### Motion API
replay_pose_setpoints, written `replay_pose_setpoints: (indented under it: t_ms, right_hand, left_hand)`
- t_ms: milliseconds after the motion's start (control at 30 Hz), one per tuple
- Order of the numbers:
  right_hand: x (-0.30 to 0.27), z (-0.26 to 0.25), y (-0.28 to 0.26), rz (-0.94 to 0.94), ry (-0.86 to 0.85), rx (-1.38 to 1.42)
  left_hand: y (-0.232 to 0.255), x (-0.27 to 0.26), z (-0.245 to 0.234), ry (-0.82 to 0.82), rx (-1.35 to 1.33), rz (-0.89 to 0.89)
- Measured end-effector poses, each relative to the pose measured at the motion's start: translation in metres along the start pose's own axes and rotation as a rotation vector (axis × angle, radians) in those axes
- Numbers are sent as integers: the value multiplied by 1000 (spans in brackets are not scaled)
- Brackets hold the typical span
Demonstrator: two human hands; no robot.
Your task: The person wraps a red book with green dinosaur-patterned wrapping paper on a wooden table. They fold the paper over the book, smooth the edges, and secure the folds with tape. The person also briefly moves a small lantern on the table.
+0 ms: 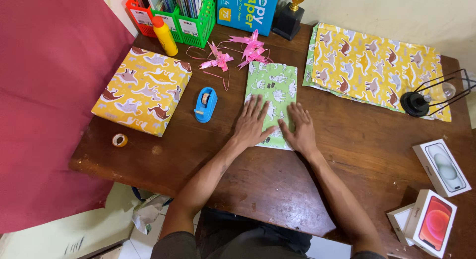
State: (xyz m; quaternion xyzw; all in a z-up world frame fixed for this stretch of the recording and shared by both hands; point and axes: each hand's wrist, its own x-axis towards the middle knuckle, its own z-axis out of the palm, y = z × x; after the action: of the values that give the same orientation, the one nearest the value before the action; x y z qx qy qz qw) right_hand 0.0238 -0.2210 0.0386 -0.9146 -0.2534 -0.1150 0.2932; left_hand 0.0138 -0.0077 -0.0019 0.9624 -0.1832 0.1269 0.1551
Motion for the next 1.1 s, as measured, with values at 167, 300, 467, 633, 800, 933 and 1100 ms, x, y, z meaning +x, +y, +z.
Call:
replay_pose_setpoints:
  t_ms: [167,300,467,633,800,933,1100]
  right_hand:
    - [-9,6,9,76,17,35]
    - [-14,18,10,0,-68,-145]
    - [-25,35,6,51,-37,-261]
    - [-4,36,16,39,-35,-220]
    - [30,36,22,94,-57,-198]
    - [31,30,20,67,4,-167]
    - [7,18,19,60,59,-24]
  left_hand:
    - [10,-13,3,-26,100,-43]
    - [25,-21,4,-6,128,-53]
    - [31,-23,1,-179,35,-186]
    - [24,-2,6,-77,123,-182]
    - [6,24,14,-102,111,-217]
    - [1,22,22,-34,166,-183]
    - [-4,-2,22,-7,27,-210]
